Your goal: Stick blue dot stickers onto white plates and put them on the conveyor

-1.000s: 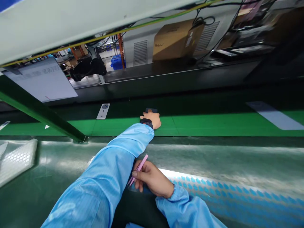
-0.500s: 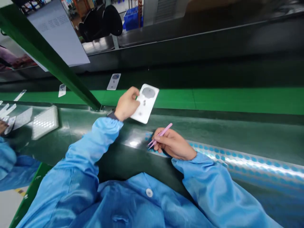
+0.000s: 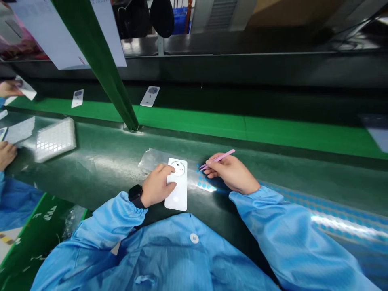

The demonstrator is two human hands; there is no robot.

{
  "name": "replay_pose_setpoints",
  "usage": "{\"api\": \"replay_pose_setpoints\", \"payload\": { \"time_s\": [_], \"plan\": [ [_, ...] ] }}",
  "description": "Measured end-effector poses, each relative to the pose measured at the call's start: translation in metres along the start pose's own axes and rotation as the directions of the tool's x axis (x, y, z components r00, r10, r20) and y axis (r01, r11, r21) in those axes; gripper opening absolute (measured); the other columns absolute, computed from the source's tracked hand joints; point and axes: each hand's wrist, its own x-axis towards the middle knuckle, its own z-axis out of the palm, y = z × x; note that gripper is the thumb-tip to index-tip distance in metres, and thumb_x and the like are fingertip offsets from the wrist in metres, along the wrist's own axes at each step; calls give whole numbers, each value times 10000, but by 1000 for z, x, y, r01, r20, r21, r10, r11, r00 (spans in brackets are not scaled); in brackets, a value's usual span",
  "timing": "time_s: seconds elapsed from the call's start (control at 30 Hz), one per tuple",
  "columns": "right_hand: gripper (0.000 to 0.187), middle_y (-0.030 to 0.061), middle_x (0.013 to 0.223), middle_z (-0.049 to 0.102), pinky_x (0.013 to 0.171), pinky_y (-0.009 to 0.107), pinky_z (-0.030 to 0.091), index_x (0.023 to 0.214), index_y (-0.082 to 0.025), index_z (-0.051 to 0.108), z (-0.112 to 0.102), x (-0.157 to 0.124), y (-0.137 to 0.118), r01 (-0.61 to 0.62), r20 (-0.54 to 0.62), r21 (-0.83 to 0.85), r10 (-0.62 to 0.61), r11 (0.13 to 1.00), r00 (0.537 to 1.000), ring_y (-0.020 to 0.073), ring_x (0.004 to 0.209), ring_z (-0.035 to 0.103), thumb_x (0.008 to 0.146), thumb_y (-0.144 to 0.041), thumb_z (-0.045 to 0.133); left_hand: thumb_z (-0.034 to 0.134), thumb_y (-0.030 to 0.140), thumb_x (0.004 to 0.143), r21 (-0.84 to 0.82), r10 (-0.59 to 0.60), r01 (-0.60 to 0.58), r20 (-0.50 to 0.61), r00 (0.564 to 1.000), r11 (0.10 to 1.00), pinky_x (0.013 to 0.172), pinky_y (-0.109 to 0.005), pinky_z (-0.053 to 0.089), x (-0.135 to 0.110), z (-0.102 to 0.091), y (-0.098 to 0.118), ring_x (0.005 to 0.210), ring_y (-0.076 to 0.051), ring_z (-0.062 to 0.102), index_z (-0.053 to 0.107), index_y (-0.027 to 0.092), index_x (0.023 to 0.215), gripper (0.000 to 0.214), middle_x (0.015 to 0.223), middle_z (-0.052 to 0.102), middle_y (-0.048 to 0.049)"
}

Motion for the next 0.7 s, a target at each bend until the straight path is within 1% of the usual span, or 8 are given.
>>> {"api": "replay_pose_setpoints", "payload": {
  "time_s": [0.1,0.23,0.37,0.53,0.63,0.7],
  "plan": [
    [255,41,562,654,456,201,541,671,-165,588,0,2,0,-14,-34,43,15,999,999,127,495,636,695,-255,825,634,193,754,63,11,-15,59,998,998,850,-354,515,-1,-1,0,931,-206,608,551,237,1106,364,1057,563,-31],
    [208,50,553,661,450,181,536,656,-155,598,0,2,-1,-49,-43,41,51,998,998,115,475,629,736,-184,787,631,221,777,138,42,-70,196,980,988,886,-378,501,-3,-6,4,1035,-244,605,540,234,1146,381,1143,572,-55],
    [201,52,549,665,447,173,541,650,-151,606,0,3,-1,-50,-31,33,51,998,998,114,463,629,747,-166,782,609,223,793,166,118,-174,304,945,971,839,-343,498,-4,-15,5,984,-227,620,544,229,1142,355,1135,599,-55],
    [200,49,515,644,415,163,530,629,-139,620,3,6,-2,-66,-54,11,66,998,996,115,435,619,762,-147,768,594,240,815,117,244,-315,407,880,942,833,-305,477,-2,-28,5,968,-206,622,571,213,1076,264,1082,638,-43],
    [219,43,498,630,403,156,519,607,-134,618,5,5,-4,-95,-99,4,95,995,991,105,420,606,791,-136,737,587,249,837,85,280,-354,452,847,931,849,-301,470,-2,-36,9,968,-199,630,582,208,1073,240,1085,655,-39],
    [224,44,505,634,412,158,521,607,-137,619,5,5,-4,-101,-95,19,103,995,990,102,426,605,802,-152,728,574,257,852,78,291,-366,464,837,927,842,-306,474,-4,-39,13,966,-203,638,590,210,1087,240,1087,666,-40]
  ]
}}
